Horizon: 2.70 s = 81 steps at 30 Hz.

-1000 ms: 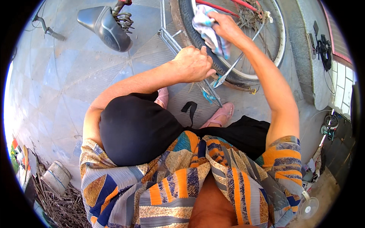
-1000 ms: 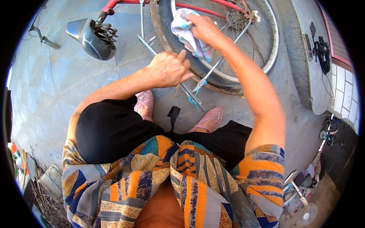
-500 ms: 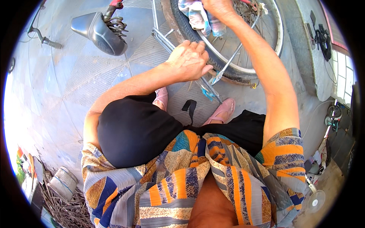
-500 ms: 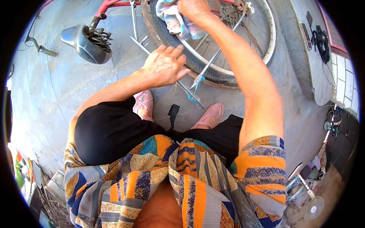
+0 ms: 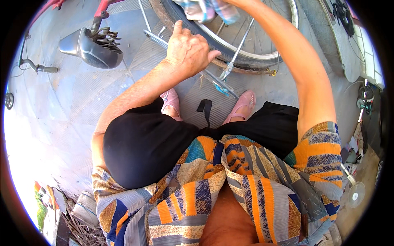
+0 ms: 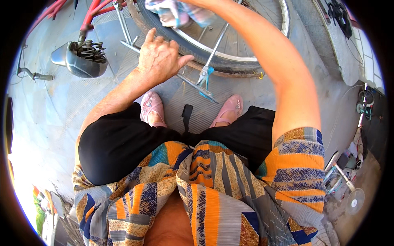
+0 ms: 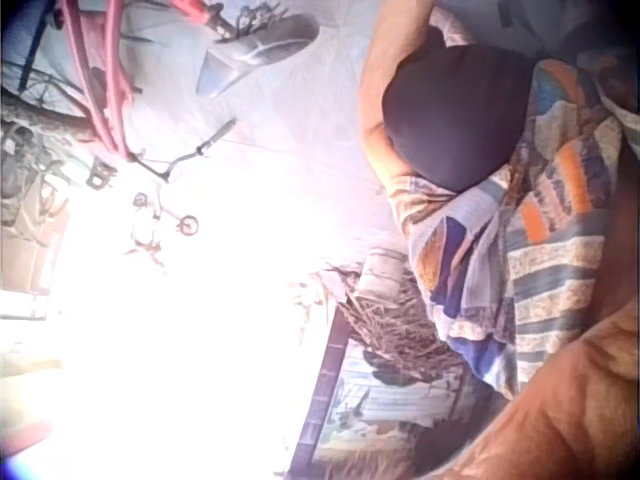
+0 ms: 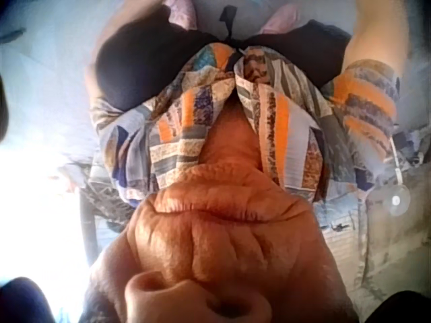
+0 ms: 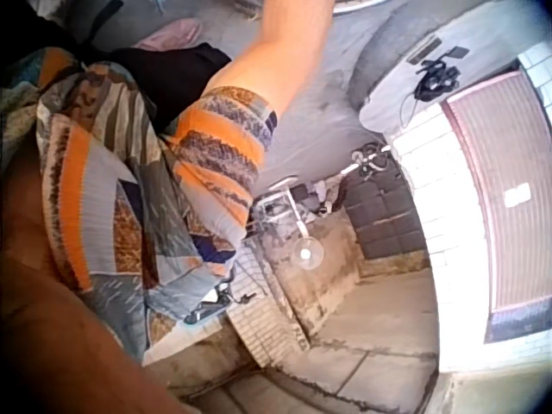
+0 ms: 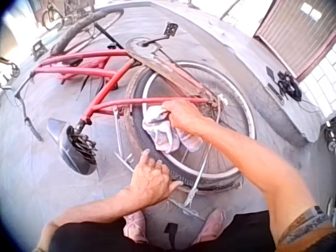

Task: The person wipes the rim and spokes of a bicycle wheel with a cloth, rotating the wheel by hand to reach different sections.

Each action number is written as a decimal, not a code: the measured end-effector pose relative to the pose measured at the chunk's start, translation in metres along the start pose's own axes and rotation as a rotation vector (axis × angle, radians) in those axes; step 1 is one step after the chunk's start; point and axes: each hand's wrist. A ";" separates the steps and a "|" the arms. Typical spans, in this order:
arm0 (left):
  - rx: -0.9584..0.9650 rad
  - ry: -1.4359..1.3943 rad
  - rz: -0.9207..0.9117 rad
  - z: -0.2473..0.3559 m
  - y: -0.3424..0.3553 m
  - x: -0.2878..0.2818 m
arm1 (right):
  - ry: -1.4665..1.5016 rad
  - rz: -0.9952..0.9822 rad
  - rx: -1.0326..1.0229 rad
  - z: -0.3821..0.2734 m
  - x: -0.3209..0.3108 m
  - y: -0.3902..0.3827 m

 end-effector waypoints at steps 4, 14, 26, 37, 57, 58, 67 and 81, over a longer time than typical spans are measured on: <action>0.295 -0.034 0.551 -0.004 -0.005 0.037 | 0.245 0.024 0.135 -0.049 0.023 0.027; 0.207 -0.060 0.228 0.000 -0.002 0.037 | 0.004 -0.611 -0.256 -0.005 0.007 -0.035; 0.047 0.142 0.390 -0.017 0.005 0.023 | 0.150 0.105 0.019 0.013 -0.004 -0.008; 0.143 0.041 0.307 -0.012 0.007 0.033 | 0.221 -0.244 -0.064 0.007 0.018 -0.025; 0.231 0.064 0.291 -0.019 0.011 0.029 | 0.228 -0.024 0.146 -0.004 0.025 -0.014; 0.218 0.079 0.289 -0.017 0.014 0.034 | 0.162 -0.077 0.199 -0.001 0.039 -0.019; 0.209 0.028 0.298 -0.023 0.011 0.036 | 0.029 -0.685 -0.065 0.006 -0.008 -0.035; 0.235 0.090 0.353 -0.019 0.006 0.023 | 0.150 -0.007 0.034 0.021 -0.028 -0.028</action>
Point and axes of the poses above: each hand's wrist, its own y-axis towards the middle knuckle, its own x-axis out of the palm, z = x × y
